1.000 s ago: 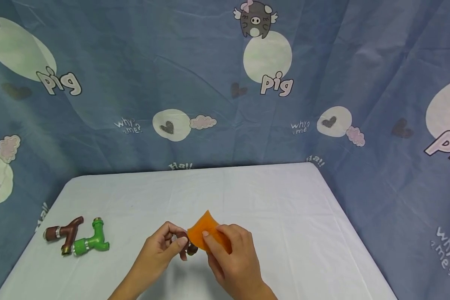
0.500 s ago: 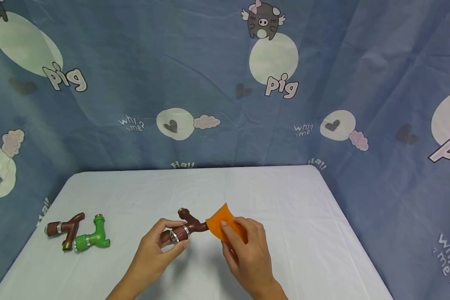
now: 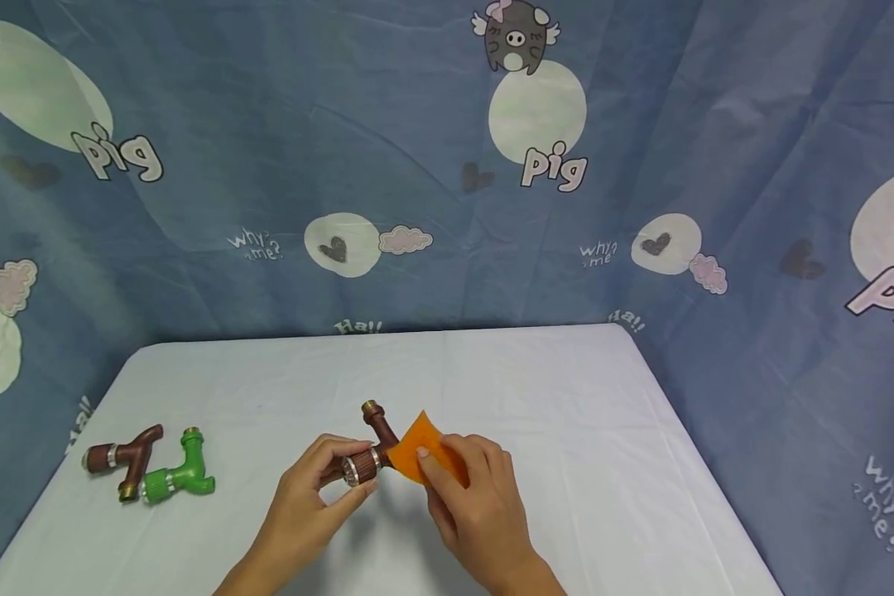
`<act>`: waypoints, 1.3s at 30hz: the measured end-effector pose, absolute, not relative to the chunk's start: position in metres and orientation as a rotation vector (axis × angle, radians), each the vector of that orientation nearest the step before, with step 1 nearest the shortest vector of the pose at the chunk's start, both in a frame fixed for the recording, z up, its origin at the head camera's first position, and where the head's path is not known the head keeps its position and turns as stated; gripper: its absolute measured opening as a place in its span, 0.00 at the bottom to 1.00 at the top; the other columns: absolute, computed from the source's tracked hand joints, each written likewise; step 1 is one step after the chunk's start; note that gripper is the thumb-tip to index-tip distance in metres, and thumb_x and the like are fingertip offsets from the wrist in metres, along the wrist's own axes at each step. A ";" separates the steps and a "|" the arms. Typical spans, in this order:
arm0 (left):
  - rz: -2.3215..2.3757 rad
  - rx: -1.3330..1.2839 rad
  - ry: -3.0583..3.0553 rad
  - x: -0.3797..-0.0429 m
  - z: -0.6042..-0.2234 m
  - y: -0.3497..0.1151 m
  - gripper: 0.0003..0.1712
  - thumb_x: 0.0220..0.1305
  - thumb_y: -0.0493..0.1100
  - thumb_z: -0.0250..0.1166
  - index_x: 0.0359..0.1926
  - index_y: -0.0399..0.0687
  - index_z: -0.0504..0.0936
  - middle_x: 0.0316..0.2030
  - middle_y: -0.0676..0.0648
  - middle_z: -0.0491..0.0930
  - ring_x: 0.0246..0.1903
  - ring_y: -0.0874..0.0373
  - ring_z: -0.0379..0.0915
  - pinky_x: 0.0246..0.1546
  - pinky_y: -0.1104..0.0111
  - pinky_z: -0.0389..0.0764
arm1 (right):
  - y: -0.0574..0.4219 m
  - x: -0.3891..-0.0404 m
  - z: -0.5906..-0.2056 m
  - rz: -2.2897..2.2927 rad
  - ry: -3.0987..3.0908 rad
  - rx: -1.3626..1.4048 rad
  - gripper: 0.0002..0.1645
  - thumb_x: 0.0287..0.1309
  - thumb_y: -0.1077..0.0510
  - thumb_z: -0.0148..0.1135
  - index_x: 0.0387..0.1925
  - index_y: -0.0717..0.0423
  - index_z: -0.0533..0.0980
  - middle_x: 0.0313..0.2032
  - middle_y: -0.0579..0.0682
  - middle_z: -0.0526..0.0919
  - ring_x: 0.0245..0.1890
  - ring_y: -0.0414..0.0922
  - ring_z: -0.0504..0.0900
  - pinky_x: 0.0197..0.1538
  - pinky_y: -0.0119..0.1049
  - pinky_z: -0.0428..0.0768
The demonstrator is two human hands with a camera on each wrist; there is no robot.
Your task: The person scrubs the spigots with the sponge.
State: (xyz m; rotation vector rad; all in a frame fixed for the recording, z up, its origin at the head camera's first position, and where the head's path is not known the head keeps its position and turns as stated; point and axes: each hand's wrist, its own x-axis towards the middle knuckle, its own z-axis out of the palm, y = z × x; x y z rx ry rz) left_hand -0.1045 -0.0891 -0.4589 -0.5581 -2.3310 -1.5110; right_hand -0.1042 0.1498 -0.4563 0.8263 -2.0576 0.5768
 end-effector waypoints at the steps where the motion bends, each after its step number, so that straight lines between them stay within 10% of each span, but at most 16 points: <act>1: -1.504 -0.557 -2.331 -0.105 -0.459 -0.089 0.31 0.53 0.30 0.81 0.55 0.55 0.81 0.49 0.61 0.78 0.45 0.64 0.81 0.49 0.71 0.85 | 0.152 -0.104 -0.457 0.580 -2.065 0.815 0.20 0.79 0.50 0.52 0.53 0.53 0.86 0.53 0.59 0.81 0.49 0.59 0.77 0.50 0.51 0.80; 39: -1.705 -0.299 -2.375 -0.101 -0.451 -0.088 0.29 0.50 0.44 0.85 0.51 0.55 0.80 0.43 0.56 0.78 0.40 0.65 0.85 0.47 0.68 0.87 | 0.140 -0.103 -0.463 0.549 -1.993 0.797 0.18 0.78 0.51 0.54 0.53 0.54 0.86 0.50 0.62 0.81 0.46 0.60 0.76 0.46 0.49 0.83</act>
